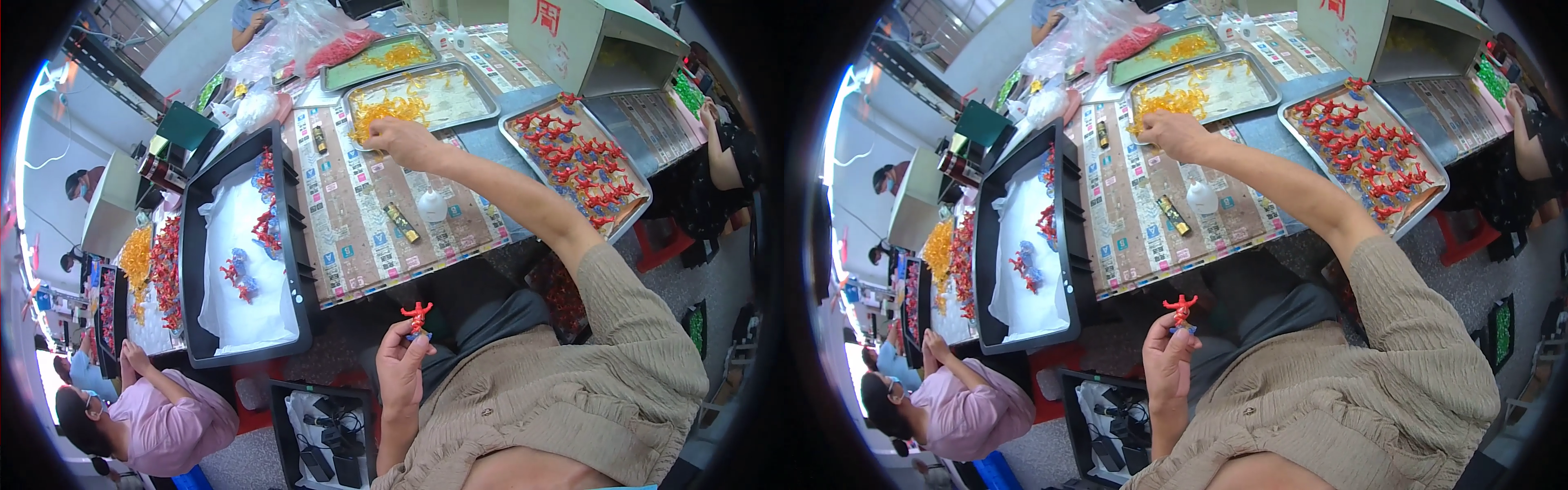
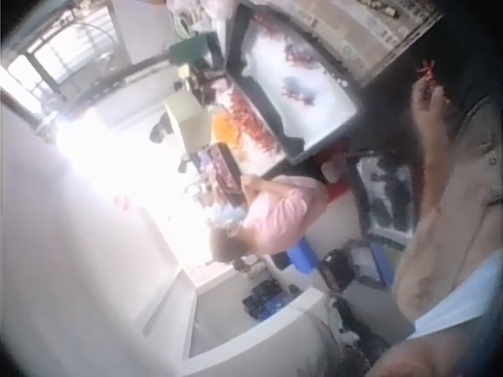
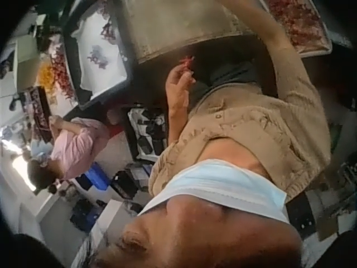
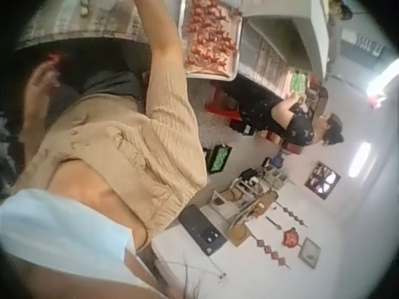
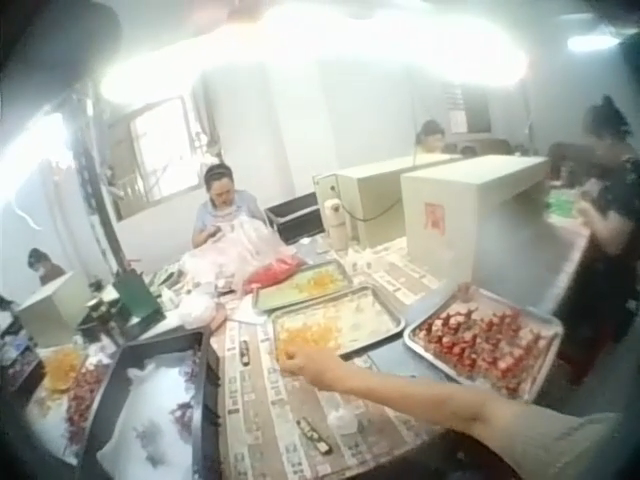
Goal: The person assembles toy figurines by taking figures from a tray, applying glue onto them using a glue bottle, and attaching plastic accessories by hand.
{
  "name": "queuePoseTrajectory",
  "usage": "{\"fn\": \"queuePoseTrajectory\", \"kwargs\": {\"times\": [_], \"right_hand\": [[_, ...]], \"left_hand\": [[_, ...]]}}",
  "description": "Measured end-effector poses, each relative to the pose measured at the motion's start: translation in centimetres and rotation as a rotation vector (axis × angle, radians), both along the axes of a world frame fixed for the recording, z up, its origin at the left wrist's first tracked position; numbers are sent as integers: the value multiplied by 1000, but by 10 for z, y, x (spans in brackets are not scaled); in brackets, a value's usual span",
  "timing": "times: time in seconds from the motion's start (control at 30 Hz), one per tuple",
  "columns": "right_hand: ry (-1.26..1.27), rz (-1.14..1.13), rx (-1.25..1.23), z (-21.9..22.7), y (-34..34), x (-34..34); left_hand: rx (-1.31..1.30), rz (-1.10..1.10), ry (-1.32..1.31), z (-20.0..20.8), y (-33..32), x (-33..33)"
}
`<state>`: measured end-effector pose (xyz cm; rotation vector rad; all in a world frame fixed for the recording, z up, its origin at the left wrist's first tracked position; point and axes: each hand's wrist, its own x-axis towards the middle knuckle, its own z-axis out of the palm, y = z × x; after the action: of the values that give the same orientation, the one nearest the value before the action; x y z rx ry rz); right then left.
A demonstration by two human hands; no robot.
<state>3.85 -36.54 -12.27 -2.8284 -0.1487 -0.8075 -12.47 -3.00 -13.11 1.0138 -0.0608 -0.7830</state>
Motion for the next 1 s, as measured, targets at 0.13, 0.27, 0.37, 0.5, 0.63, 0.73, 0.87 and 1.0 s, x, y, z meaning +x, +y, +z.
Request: {"fn": "queuePoseTrajectory", "kwargs": {"times": [0.13,0.27,0.37,0.5,0.63,0.73,0.87,1.0], "right_hand": [[47,72,-198,7,6,20],[34,98,-202,10,-8,30],[0,22,39,18,-9,20],[33,-57,770,44,-11,-12],[121,-3,1301,74,-9,-79],[32,33,1360,89,16,-127],[117,47,1299,89,70,-181],[190,99,1401,57,112,-216]], "left_hand": [[20,43,-17,0,5,-3],[15,40,20,-4,7,-2],[-7,42,35,-5,10,-2],[-33,52,58,-7,12,-3],[-70,36,74,-4,8,-2],[-138,33,112,-1,1,2],[-203,21,137,2,-10,9],[-312,-10,220,10,-23,10]]}}
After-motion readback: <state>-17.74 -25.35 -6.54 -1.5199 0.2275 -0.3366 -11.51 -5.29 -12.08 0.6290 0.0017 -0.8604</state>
